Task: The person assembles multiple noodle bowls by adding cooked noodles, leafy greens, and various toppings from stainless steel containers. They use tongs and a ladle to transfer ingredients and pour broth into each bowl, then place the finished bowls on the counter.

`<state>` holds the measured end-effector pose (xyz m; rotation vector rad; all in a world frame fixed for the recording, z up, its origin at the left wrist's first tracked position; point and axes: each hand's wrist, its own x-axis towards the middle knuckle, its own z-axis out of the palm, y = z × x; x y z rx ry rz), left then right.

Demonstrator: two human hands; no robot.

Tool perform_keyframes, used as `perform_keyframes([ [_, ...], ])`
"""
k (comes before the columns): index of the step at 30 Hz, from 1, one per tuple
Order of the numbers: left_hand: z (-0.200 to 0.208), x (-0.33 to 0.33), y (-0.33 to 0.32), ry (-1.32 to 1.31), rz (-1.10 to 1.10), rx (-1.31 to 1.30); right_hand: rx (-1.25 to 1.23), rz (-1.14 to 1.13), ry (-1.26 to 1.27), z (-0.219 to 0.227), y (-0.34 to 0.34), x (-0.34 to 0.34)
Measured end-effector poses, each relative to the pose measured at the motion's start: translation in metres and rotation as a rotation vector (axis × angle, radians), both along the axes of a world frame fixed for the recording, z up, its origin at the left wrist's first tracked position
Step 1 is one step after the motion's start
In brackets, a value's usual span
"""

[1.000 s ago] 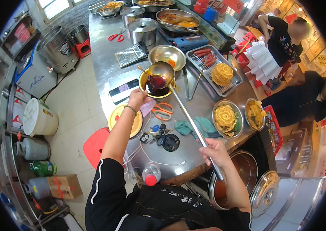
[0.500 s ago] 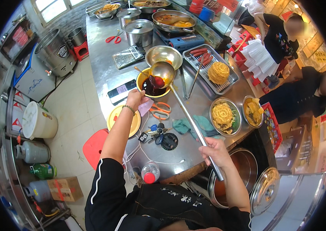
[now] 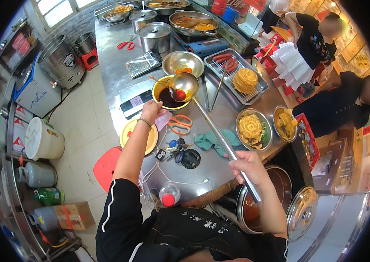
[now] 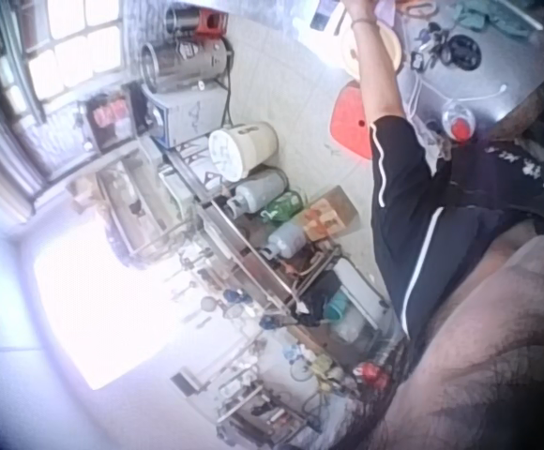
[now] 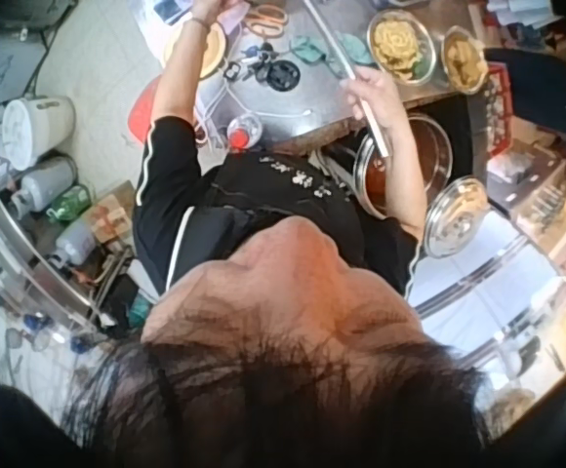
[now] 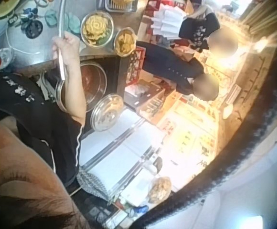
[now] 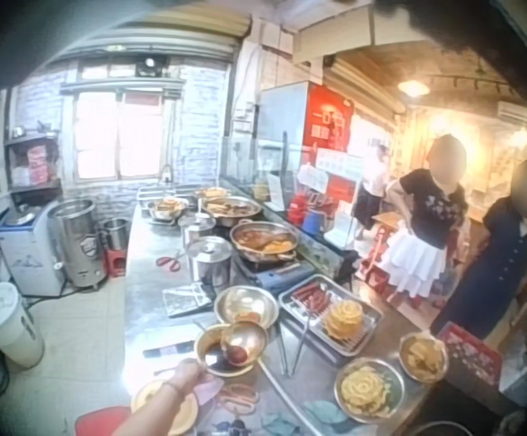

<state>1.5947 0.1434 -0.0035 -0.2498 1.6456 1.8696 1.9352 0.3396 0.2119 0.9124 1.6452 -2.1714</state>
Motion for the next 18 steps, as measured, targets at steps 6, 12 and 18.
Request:
perform_keyframes([
  [6,-0.003,-0.003,-0.002,-0.002,0.007,-0.003,0.081,0.046,0.000,0.006,0.000,0.000],
  [12,-0.004,-0.005,0.003,-0.024,-0.001,0.002,-0.188,-0.084,0.082,0.015,0.018,0.030],
  [18,0.002,0.001,0.003,-0.013,0.014,0.031,-0.162,-0.240,0.143,0.050,0.034,0.112],
])
